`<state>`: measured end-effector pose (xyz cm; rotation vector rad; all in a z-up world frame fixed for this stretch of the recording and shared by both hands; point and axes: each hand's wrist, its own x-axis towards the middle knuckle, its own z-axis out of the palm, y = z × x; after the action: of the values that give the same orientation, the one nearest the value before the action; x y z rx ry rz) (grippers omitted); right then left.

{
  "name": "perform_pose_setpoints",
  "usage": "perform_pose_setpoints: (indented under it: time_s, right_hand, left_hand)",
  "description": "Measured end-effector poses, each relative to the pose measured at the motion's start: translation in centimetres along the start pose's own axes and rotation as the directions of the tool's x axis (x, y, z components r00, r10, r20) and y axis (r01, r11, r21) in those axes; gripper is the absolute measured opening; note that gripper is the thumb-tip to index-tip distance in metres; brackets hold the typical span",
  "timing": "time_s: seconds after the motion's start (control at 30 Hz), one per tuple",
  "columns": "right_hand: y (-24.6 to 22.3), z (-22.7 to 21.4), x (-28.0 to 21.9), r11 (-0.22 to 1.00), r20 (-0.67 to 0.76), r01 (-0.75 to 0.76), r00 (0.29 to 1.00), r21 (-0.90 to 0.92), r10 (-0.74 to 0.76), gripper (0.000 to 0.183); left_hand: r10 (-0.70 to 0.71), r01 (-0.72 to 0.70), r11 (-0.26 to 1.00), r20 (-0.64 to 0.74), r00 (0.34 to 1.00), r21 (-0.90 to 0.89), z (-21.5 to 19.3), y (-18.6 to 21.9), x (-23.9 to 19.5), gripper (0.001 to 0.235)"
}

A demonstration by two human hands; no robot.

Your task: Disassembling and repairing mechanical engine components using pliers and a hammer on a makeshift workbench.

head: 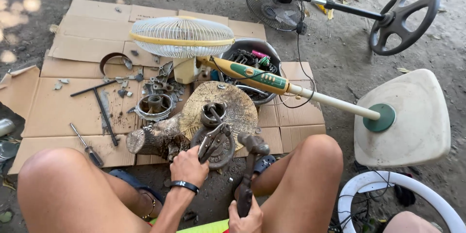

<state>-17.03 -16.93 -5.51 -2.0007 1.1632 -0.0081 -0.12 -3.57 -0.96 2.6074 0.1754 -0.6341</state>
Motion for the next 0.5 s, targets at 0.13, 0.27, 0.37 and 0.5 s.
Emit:
perform_pose_setpoints:
  time_s: [0.13, 0.27, 0.37, 0.5]
  right_hand:
    - [-2.3, -0.7, 1.0, 0.991, -0.050, 0.053, 0.998, 0.124, -0.047, 0.025]
    - [-9.1, -3.9, 1.8, 0.997, 0.121, 0.002, 0.993, 0.072, -0.010, 0.013]
    - [-13.9, -4.1, 4.1, 0.995, 0.132, 0.015, 0.991, -0.094, -0.002, 0.011]
    - [-14.4, -0.6, 9.8, 0.988, 0.076, 0.067, 0.995, -0.137, -0.056, 0.022]
  left_hand:
    - [-0.005, 0.005, 1.000, 0.003, 1.000, -0.013, -1.1, 0.1, -0.3, 0.033]
    - [-0.014, 0.015, 0.999, 0.023, 1.000, -0.030, -1.9, 0.1, -1.0, 0.032]
    - [-0.038, 0.042, 0.993, 0.038, 0.999, -0.108, -2.8, 0.0, -1.5, 0.032]
    - [-0.082, 0.089, 0.979, 0.047, 0.996, -0.182, -3.2, -0.4, -1.8, 0.028]
